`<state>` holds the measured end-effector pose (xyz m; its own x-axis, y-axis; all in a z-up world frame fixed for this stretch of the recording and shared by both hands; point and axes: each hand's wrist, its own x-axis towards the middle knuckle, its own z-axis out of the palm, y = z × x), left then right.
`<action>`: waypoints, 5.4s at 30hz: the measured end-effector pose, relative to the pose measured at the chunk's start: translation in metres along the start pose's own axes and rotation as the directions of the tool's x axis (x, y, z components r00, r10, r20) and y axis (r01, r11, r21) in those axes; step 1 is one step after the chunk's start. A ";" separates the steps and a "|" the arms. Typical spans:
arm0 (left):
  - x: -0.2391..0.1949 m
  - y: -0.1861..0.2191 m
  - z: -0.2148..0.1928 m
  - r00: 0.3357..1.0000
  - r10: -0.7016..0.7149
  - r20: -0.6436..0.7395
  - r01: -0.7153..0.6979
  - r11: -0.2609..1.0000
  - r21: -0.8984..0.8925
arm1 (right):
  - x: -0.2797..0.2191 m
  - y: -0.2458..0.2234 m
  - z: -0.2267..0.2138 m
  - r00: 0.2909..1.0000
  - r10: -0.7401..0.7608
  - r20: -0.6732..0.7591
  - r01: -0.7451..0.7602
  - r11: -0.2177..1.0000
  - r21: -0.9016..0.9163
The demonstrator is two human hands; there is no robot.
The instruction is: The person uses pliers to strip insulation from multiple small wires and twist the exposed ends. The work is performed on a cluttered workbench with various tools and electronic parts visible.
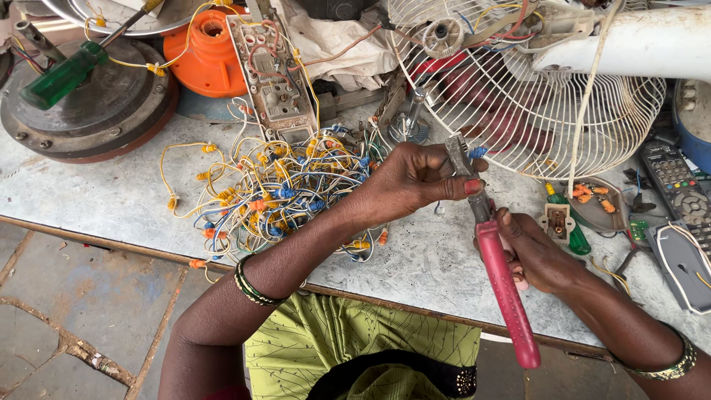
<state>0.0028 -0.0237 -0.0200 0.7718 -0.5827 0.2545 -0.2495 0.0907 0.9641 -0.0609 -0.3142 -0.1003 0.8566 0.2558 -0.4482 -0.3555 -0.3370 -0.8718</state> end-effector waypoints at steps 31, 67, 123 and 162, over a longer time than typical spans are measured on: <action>-0.007 0.005 0.003 0.987 0.142 0.075 -0.136 0.988 -0.075 | -0.042 -0.143 0.020 0.401 -0.902 -0.161 0.577 0.385 -0.721; 0.015 -0.018 -0.029 0.945 0.116 -0.305 -0.171 0.973 -0.158 | -0.002 -0.111 0.000 0.915 -0.355 0.192 0.399 0.726 -0.560; 0.014 -0.014 -0.046 0.950 -0.042 -0.310 0.081 0.990 0.116 | 0.019 -0.083 0.048 0.943 -0.320 0.092 0.299 0.935 0.190; 0.000 0.003 -0.050 0.992 0.105 0.066 -0.123 0.909 0.397 | 0.007 -0.095 0.022 0.865 -0.421 0.272 0.232 0.818 0.527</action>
<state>0.0311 0.0167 -0.0138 0.7009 -0.6223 0.3487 -0.5540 -0.1670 0.8156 -0.0290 -0.2607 -0.0247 0.7889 0.6100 -0.0743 -0.2887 0.2612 -0.9211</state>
